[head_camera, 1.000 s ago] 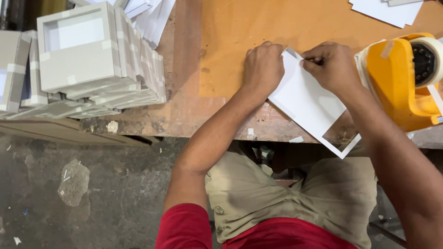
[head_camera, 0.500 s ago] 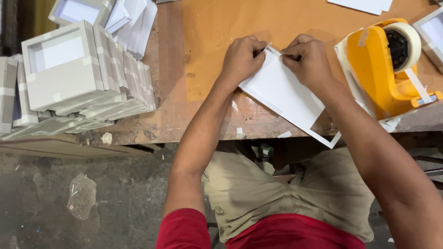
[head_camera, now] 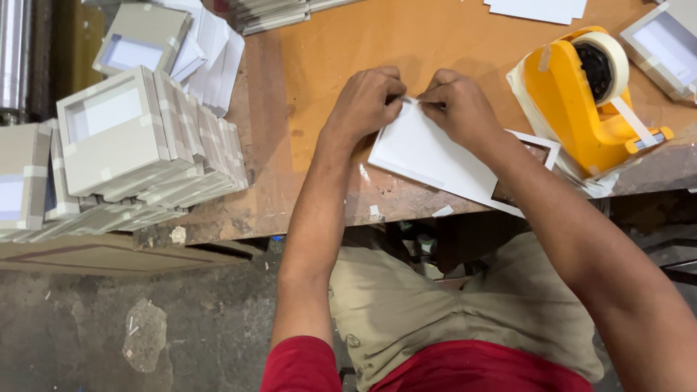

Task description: The person assembles small white cardboard boxes by folding the flaps and securing them with adhesive tape. They handle each box one at a time, folding edges and applying tape to the seams to form a finished box.

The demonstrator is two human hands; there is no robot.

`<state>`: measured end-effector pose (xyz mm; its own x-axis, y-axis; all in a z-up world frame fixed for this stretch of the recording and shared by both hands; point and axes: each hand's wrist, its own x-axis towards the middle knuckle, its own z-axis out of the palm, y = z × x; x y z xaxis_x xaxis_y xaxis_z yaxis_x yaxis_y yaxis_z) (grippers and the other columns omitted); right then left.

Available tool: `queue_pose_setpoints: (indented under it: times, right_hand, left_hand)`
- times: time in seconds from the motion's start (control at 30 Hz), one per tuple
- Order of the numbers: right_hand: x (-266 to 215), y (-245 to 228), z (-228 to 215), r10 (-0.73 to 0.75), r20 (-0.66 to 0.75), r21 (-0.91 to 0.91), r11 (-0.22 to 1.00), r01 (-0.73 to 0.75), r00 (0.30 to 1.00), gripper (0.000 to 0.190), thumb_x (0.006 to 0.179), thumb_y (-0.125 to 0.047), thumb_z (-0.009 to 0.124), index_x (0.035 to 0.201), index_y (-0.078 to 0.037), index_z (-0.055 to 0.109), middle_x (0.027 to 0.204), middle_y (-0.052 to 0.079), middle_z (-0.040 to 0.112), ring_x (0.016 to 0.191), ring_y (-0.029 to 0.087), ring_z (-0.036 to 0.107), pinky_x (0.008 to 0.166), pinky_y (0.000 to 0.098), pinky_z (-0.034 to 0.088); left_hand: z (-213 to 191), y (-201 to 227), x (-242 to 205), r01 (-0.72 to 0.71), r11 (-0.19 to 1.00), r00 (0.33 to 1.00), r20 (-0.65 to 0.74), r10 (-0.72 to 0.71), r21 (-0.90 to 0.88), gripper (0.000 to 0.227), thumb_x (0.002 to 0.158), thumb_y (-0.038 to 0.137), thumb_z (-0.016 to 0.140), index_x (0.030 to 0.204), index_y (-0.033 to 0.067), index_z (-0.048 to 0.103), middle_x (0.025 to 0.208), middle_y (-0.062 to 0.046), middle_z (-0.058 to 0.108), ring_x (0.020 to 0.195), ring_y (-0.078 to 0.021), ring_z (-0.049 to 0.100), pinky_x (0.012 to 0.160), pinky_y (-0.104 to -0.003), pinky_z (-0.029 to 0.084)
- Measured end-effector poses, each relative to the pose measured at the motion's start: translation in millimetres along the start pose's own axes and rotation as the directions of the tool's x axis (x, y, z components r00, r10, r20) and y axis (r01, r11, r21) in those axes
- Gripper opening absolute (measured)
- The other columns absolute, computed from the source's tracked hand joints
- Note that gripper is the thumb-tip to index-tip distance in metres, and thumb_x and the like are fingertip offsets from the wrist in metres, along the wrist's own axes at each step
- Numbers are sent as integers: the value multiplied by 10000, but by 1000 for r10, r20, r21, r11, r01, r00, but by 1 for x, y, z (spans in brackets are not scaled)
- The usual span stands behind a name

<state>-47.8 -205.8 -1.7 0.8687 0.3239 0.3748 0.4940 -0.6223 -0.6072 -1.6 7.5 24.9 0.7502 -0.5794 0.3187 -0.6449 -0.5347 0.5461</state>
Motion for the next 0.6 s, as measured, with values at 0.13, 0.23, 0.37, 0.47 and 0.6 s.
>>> queue_pose_setpoints:
  times: [0.13,0.23,0.37,0.47,0.6]
  right_hand:
    - [0,-7,11,-42,12,-30,999,42,999,138,806,-46,805,944,-52,807,893,84,683,816,289,669,715,406,531]
    - [6,-14,23,-113,-2,-55,992,112,994,82,819,-67,811,900,-67,799,891,58,684,838,273,670,735,408,523]
    - [20,-28,36,-188,-14,-198,963,182,982,57,834,-61,819,852,-110,795,904,8,701,915,237,643,838,428,476]
    - [12,-37,29,-218,-92,-243,951,190,972,174,791,-109,847,955,-106,788,1015,27,705,1039,271,609,943,455,434]
    - [-34,-46,-14,-132,-324,-348,938,12,937,201,920,-78,857,1098,-101,764,1216,30,696,1232,263,590,1177,450,410]
  left_hand:
    - [-5,4,-2,46,999,999,19,-46,-17,90,643,68,737,708,15,705,760,-134,693,742,-334,676,656,-428,526]
    - [-15,-1,-4,284,958,946,173,-273,-39,113,613,103,764,670,28,701,681,-127,693,647,-261,676,628,-373,532]
    - [-30,-13,-11,402,910,893,262,-366,-98,146,586,118,781,632,17,686,610,-94,670,562,-181,625,556,-338,488]
    - [-35,-20,-13,405,909,881,308,-359,-99,162,621,133,777,654,10,678,589,-128,631,556,-195,584,561,-330,463]
    - [-42,-23,-13,463,886,843,322,-431,-28,219,665,194,798,676,5,688,650,-128,661,609,-227,602,588,-364,460]
